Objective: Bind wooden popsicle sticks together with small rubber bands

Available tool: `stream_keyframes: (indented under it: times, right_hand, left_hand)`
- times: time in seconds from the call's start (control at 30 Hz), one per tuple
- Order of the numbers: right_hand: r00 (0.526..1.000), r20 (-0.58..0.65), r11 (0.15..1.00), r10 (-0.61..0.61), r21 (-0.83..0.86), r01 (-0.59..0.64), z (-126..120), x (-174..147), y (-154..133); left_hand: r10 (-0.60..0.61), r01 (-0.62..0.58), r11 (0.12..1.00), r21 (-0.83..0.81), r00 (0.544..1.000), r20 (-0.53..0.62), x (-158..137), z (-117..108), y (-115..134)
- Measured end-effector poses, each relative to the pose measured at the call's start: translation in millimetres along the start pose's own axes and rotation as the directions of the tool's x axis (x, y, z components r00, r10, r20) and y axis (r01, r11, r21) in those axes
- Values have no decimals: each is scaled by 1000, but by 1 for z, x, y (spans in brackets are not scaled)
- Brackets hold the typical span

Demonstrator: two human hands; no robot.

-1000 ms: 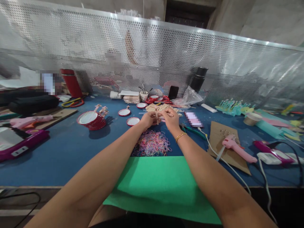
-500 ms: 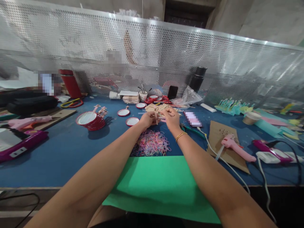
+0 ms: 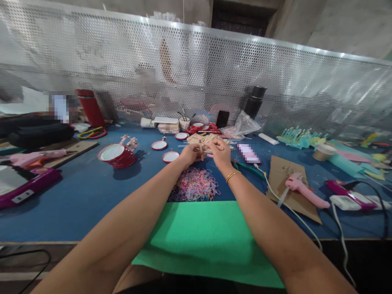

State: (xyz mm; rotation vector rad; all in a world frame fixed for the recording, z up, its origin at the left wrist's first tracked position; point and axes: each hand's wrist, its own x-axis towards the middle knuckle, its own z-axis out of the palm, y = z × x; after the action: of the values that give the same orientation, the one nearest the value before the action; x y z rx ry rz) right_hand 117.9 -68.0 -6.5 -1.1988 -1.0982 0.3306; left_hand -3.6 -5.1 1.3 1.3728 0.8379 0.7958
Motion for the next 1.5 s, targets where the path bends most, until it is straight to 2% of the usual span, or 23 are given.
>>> stream_keyframes:
  times: [0.1,0.3,0.5,0.67,0.87,1.03,1.2,1.37,1.5]
  right_hand:
    - [999,-18,999,-43,-25,43,2,1,2]
    - [1000,-11,999,10,32,-10,1,0,2]
    - [999,-23,999,-34,-21,33,1,0,1]
    - [1000,-8,999,23,35,-23,0,0,-1]
    - [997,-16,996,-81,-51,80,1,0,-2]
    - [1000,-12,1000,-14,-2,14,1,0,3]
    - [997,-12,996,-76,-44,75,1,0,-2]
    - [999,-26,999,-41,-14,40,-1,0,-6]
    - [996,-19,996,-82,-39,81,0,-1,-5]
  left_hand:
    - [-2,2,1000,10,1000,3,0,0,0]
    - [-1,1,1000,31,1000,1,-3,1,2]
    - [11,-12,1000,28,1000,8,-1,0,0]
    - [-8,7,1000,27,1000,8,1,0,-1]
    - [16,-16,1000,12,1000,10,0,0,-1]
    - [12,-12,1000,9,1000,7,1,0,-2]
    - [18,-19,1000,10,1000,13,1,0,-2]
    - [10,-10,1000,-4,1000,10,1,0,-1]
    - [28,-28,1000,-9,1000,13,0,0,-1]
